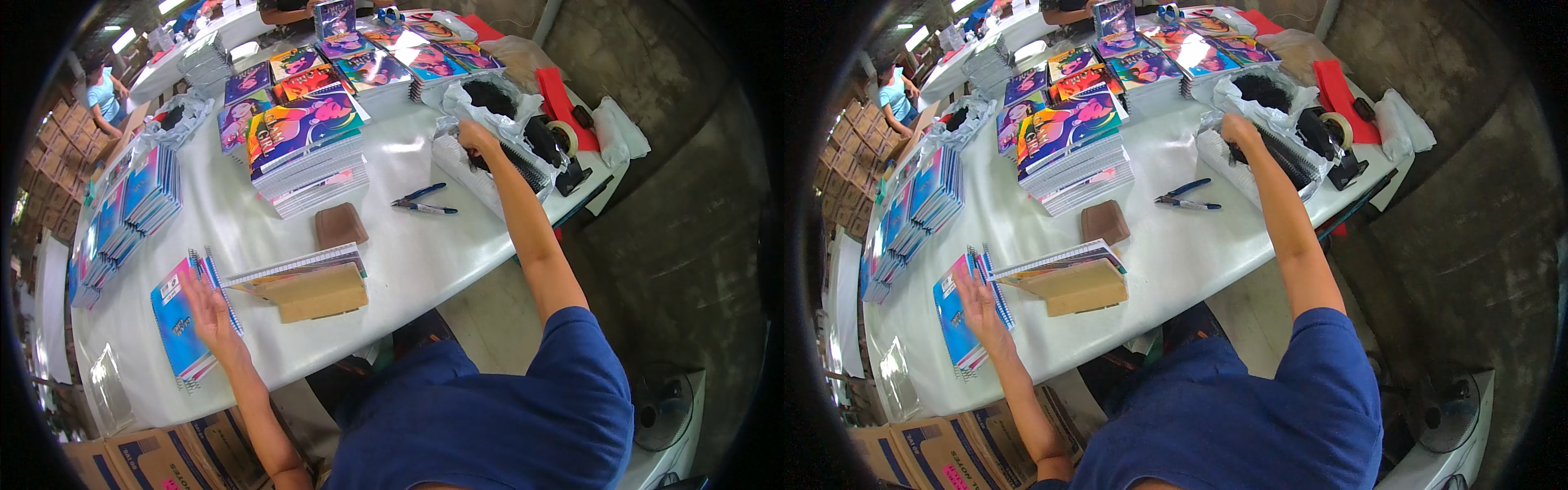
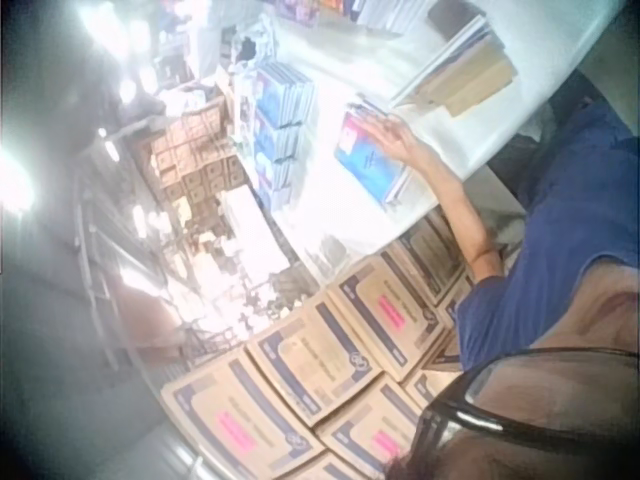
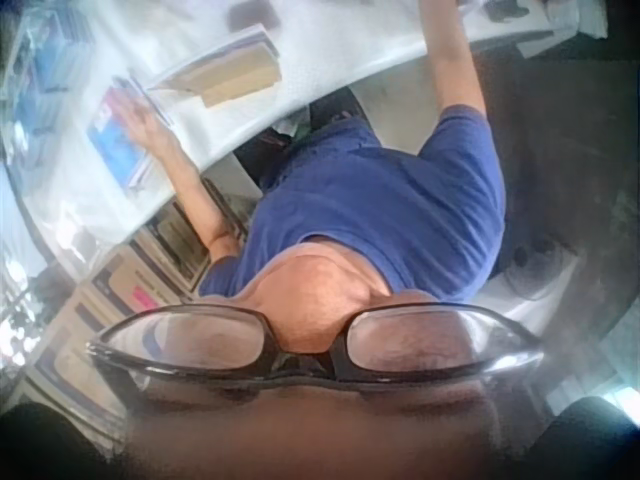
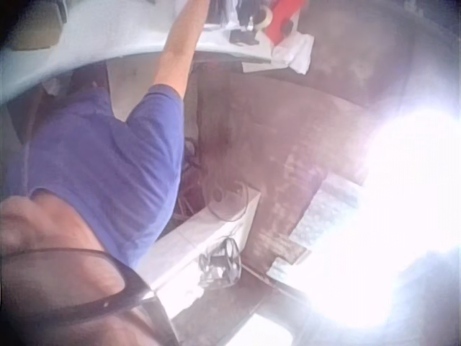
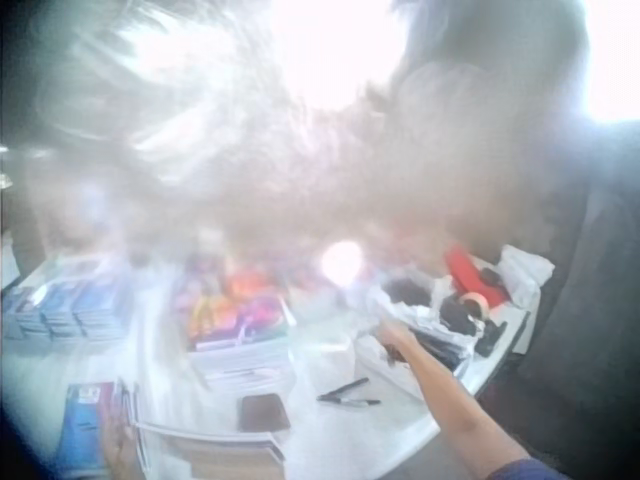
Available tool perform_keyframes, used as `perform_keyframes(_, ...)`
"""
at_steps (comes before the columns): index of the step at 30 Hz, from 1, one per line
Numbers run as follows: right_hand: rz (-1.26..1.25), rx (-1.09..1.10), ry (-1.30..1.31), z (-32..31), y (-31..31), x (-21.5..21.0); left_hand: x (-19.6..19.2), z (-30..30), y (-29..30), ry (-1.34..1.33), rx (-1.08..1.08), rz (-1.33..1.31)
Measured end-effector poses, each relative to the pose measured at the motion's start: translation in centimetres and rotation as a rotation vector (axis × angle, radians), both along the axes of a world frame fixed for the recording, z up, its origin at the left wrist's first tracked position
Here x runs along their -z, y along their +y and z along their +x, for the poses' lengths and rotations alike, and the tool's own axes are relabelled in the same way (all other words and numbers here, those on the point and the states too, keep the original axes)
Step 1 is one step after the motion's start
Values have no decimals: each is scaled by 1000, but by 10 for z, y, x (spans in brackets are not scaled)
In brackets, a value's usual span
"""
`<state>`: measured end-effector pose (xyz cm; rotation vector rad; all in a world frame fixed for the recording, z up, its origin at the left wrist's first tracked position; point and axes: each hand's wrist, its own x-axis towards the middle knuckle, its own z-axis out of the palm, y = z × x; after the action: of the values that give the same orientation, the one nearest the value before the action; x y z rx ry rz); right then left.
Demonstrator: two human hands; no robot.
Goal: The person binds notebooks by threading a plastic spiral coil through pre-punched holes and trimming the excess coil using a tool.
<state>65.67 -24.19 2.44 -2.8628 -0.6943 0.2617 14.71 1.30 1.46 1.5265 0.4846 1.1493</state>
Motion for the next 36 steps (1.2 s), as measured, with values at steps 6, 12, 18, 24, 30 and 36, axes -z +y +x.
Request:
perform_keyframes(6, 125, 10, -489, 20, -23, -3, -46, 8, -26, 150, -39, 249)
perform_keyframes(12, 507, -499, -432, -117, -3, -76, -76, 52, -65, 557, 87, 916)
perform_keyframes(18, 815, -621, 13, -263, 13, -51, -63, 95, -82, 834, 131, 1136)
perform_keyframes(24, 864, -569, 224, -275, 22, -35, -56, 97, -80, 898, 215, 1064)
perform_keyframes(30, 841, -774, 330, -267, 20, -41, -56, 97, -80, 898, 251, 989)
perform_keyframes(36, 783, -889, 173, -267, 25, -47, -53, 96, -82, 907, 217, 994)
